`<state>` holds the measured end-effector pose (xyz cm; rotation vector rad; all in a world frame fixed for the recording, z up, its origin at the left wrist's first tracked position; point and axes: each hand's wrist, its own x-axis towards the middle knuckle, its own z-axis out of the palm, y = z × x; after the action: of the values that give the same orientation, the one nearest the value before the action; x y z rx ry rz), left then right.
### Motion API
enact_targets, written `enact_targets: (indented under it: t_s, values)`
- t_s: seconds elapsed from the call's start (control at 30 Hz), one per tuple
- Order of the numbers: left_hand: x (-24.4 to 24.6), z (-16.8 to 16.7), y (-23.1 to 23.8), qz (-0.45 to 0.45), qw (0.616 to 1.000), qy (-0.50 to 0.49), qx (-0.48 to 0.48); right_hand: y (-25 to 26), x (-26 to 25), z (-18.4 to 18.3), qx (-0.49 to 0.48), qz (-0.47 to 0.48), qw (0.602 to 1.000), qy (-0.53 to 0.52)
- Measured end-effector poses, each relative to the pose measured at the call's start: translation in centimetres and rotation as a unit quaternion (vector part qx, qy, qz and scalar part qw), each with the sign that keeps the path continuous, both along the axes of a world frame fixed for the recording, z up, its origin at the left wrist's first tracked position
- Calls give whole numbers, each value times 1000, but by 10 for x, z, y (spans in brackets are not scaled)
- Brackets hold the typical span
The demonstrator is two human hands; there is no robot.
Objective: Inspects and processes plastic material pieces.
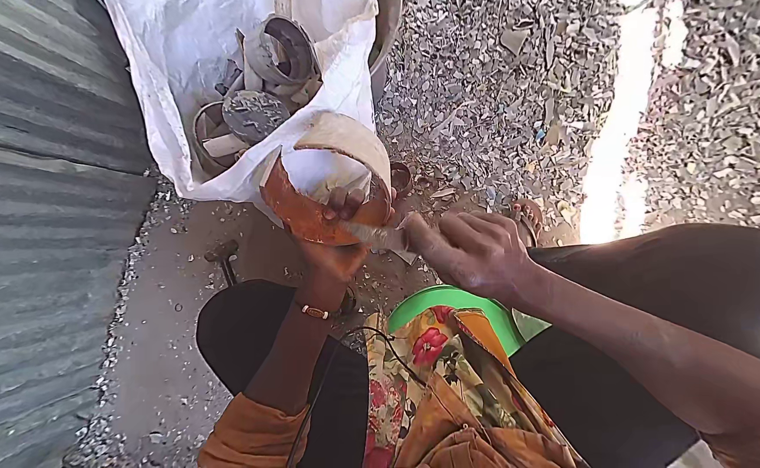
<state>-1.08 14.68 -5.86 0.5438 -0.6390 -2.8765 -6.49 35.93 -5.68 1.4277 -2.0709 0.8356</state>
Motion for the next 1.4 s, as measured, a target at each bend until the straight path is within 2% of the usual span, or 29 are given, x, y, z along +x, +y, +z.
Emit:
enact_targets:
  t_s: [0.1,0.23,0.43,0.6,0.67,0.73,0.8,0.87,0.97,1.0,1.03,1.07,1.17,1.2,1.23,1.27,1.3,1.4]
  values:
    - [0,-2,-2,-2,999,33,-8,-6,12,-2,0,26,999,-40]
    - [-4,-3,-4,22,995,15,-92,-7,9,-1,52,-1,985,-165]
    - [-7,19,6,51,982,20,-183,-4,0,6,140,-44,956,-254]
    - [-5,19,11,62,962,126,-234,-4,-6,4,102,-107,944,-295]
    - [-8,16,12,62,944,166,-279,-11,1,3,97,-122,925,-346]
    - [-10,13,15,67,940,179,-284,-20,12,-1,78,-110,898,-418]
    - [-11,11,18,74,945,163,-273,-31,24,0,63,-63,843,-531]
    - [-12,12,22,85,943,148,-284,-40,37,1,34,25,758,-651]
    - [-12,17,23,83,949,146,-267,-45,47,3,-24,152,634,-758]
    - [-12,19,21,79,953,151,-251,-43,41,7,-31,179,604,-776]
    - [-13,19,18,77,954,162,-239,-40,34,11,-31,188,590,-785]
    - [-13,19,15,71,957,175,-219,-37,27,14,-34,178,597,-782]
    - [-14,19,10,68,965,184,-172,-39,22,18,-27,72,661,-746]
    - [-12,18,10,67,965,178,-180,-41,25,18,-18,54,667,-743]
    - [-11,16,10,66,965,171,-189,-43,31,19,-20,56,650,-757]
    - [-9,14,11,64,964,157,-203,-47,38,21,-31,76,612,-786]
    - [-9,10,12,57,965,150,-207,-50,46,26,-53,105,556,-823]
    - [-14,-7,9,13,965,206,-164,-53,63,40,-123,190,344,-911]
